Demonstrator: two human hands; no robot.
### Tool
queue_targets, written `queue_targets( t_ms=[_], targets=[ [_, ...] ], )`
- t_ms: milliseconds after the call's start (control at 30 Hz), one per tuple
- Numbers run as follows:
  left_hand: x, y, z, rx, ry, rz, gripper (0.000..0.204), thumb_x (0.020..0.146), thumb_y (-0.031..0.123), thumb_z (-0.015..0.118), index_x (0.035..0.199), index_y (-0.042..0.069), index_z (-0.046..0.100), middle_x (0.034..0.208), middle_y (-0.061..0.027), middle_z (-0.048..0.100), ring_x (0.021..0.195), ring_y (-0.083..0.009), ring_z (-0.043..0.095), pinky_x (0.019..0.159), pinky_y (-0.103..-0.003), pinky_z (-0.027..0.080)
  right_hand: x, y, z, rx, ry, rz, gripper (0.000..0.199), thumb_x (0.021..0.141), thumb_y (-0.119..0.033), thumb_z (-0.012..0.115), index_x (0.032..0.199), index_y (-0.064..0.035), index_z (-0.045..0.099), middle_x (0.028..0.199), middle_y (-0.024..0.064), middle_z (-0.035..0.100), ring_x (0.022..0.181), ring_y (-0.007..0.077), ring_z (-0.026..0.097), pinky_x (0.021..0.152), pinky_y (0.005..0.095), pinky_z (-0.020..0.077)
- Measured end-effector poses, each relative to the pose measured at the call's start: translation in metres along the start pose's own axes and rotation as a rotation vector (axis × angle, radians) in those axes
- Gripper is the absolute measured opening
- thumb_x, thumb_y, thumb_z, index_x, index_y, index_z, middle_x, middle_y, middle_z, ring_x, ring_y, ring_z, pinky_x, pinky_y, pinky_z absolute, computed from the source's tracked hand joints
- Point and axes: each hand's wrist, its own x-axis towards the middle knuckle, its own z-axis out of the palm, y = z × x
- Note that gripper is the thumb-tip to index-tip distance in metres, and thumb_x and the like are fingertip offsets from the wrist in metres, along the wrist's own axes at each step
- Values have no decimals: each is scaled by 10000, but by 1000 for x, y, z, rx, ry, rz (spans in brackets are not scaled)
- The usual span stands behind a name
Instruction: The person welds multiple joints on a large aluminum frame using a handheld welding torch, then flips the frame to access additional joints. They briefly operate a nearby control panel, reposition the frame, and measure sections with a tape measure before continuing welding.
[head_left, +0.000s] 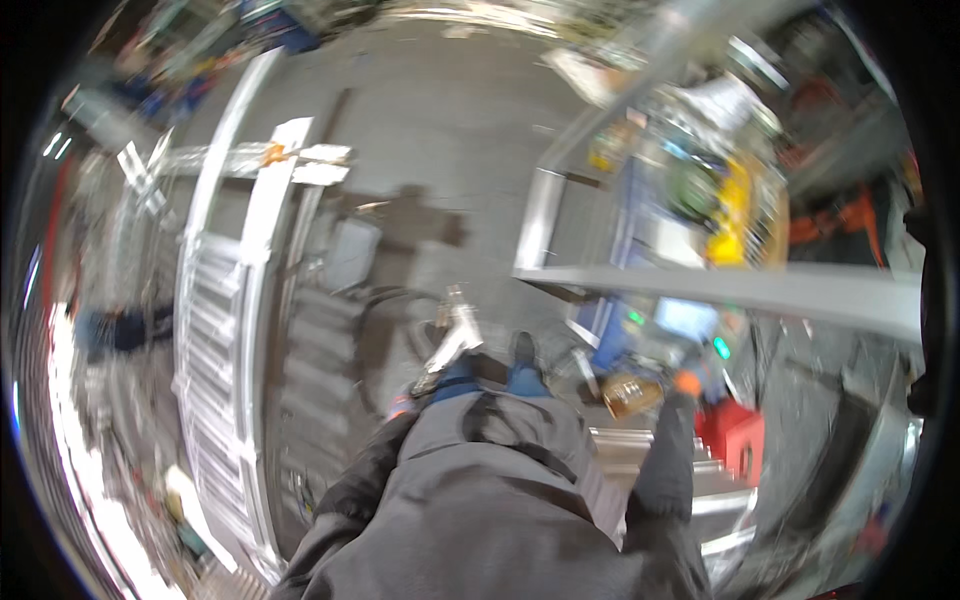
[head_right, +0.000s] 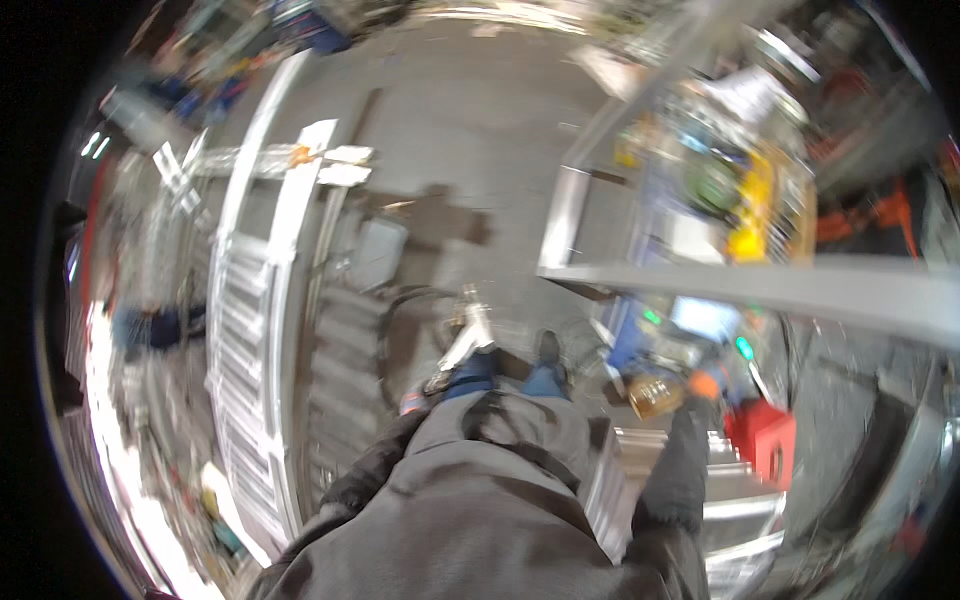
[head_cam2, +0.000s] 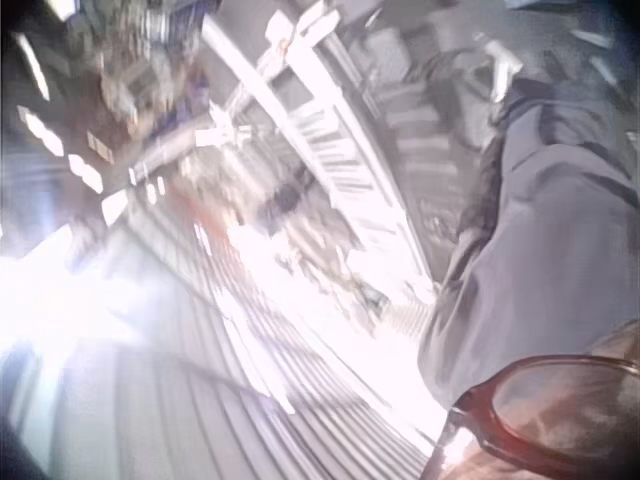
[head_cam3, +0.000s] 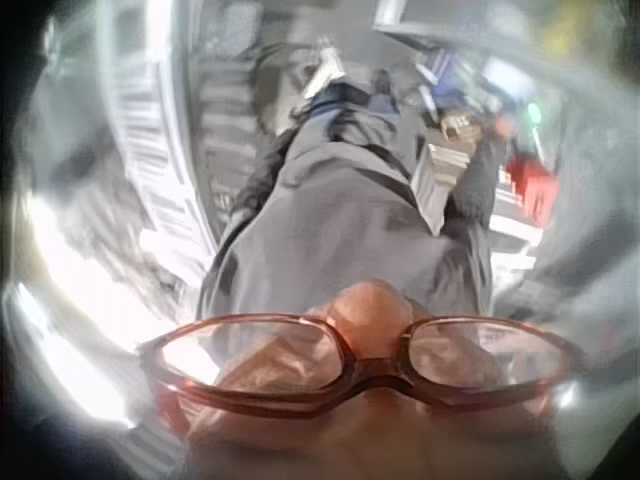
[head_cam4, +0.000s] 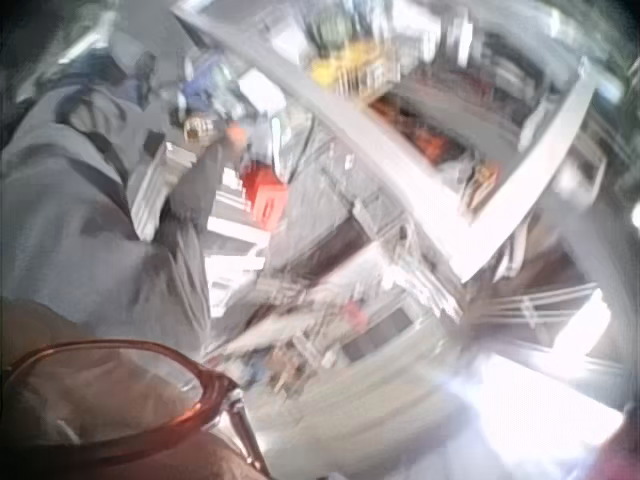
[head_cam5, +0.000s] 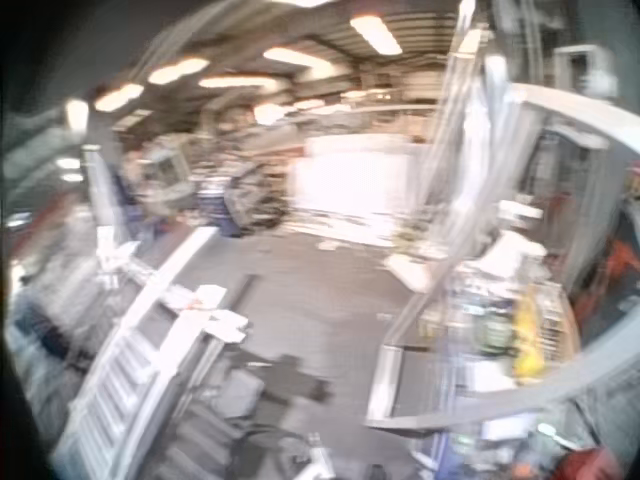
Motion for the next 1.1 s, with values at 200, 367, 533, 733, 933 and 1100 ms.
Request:
queue_targets(
  t_ms=[200,367,533,733,933,1100],
  targets=[
    [-16,37,-23,-280,342,131,560,799,403,796,1242,95,645,1100,-207,710,1054,-388,673,874,-475,517,-119,-114,18,730,-856,-254,308,995,-208,551,1212,-16,656,1027,94,690,968,223,642,803,392,527],
    [7,87,-88,-445,750,351,628,791,327,820,1288,13,598,1142,-212,694,1070,-366,672,910,-440,529,-224,-382,18,726,-1161,-455,401,970,-98,556,1359,-15,512,1045,78,638,938,144,605,776,268,503],
    [1,135,-174,-1190,525,481,493,820,56,800,1268,19,596,1140,-110,705,1078,-152,659,930,-311,528,-306,-597,45,874,-1362,-645,564,934,-134,733,1407,40,478,1243,112,637,1093,168,616,930,330,523],
    [102,82,-172,-1437,443,472,343,945,105,591,1283,40,588,1245,-103,661,1136,-209,619,990,-352,488,-411,-690,175,248,-1420,-885,287,943,-198,678,1157,-9,648,982,94,667,871,220,636,772,343,513],
    [248,-5,-66,-1605,111,-136,413,1071,264,341,1398,116,546,1411,-85,587,1290,-256,534,1122,-372,391,-519,-738,344,262,-1351,-775,200,854,-158,776,940,-10,674,803,73,677,730,151,621,640,342,497],
    [292,-42,-24,-2498,20,172,418,1077,242,351,1439,112,515,1411,-72,590,1291,-236,540,1110,-359,404,-564,-771,407,153,-1271,-741,215,841,-175,776,935,8,712,768,99,705,662,208,656,615,379,518]
  ],
)
